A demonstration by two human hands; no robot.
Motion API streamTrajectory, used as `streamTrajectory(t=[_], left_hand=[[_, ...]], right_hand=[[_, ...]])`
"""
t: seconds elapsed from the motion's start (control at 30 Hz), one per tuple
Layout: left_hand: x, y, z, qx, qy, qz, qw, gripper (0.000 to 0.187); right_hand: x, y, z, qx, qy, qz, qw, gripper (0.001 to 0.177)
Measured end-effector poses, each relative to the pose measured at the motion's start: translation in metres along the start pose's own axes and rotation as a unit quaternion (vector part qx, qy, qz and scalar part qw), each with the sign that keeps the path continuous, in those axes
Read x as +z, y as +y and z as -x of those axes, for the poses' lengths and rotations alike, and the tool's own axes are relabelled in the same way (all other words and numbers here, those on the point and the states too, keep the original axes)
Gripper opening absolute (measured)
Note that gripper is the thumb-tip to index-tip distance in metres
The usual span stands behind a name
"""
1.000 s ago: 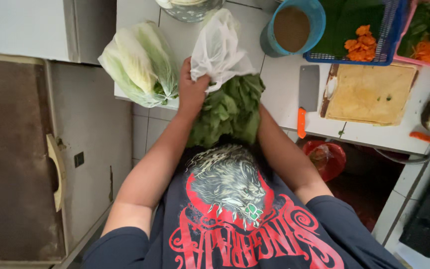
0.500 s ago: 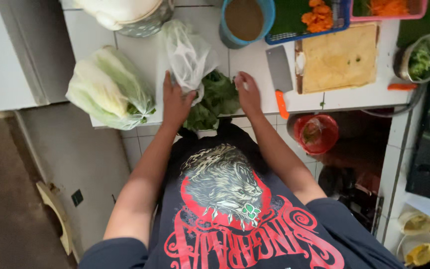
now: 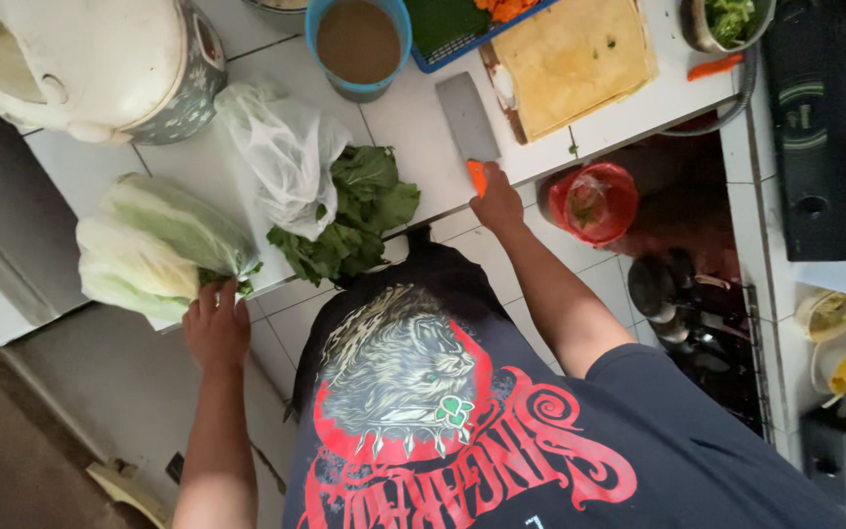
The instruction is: The person prepares various vegetables by unpacking greens from plastic bags, gathering them into bunches, and chopping them on a wooden board using a cleaver. They also sort chopped carrots into a blue tray and transfer other greens into pink baskets.
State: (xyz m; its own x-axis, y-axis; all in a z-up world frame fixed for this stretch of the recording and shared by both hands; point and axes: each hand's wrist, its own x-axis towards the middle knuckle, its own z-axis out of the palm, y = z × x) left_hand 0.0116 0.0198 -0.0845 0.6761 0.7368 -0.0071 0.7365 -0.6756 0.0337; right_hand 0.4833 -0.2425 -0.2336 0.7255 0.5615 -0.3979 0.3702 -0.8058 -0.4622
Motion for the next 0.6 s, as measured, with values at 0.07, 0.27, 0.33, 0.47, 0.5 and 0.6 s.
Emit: streamTrajectory(t=[0.07, 0.27, 0.33, 0.47, 0.5, 0.6], left_hand=[[0.009, -0.007, 0.000, 0.002, 0.001, -0.021, 1.000, 0.032], [0.006, -0.010, -0.020, -0.004, -0.050, -0.061, 0.997, 0.017], [-0.002, -0.007, -0.028, 0.010, -0.064, -0.074, 0.995, 0.016], [-0.018, -0.005, -0.025, 0.021, -0.039, 0.012, 0.999, 0.018], [-0.018, -0.002, -0.027, 0.022, -0.053, 0.033, 0.998, 0.019], [-0.018, 0.003, -0.034, 0.053, -0.017, -0.022, 0.998, 0.018]], right_hand=[[0.007, 0.001, 0.002, 0.028, 0.016, -0.036, 0.999, 0.057], [-0.014, -0.011, 0.055, 0.111, 0.040, -0.281, 0.952, 0.026], [-0.035, -0.030, 0.085, 0.184, 0.003, -0.424, 0.887, 0.022], [-0.065, -0.081, 0.138, 0.199, 0.034, -0.451, 0.870, 0.028], [-0.070, -0.091, 0.149, 0.197, 0.029, -0.450, 0.871, 0.028], [-0.071, -0.120, 0.166, 0.126, 0.043, -0.456, 0.880, 0.028]])
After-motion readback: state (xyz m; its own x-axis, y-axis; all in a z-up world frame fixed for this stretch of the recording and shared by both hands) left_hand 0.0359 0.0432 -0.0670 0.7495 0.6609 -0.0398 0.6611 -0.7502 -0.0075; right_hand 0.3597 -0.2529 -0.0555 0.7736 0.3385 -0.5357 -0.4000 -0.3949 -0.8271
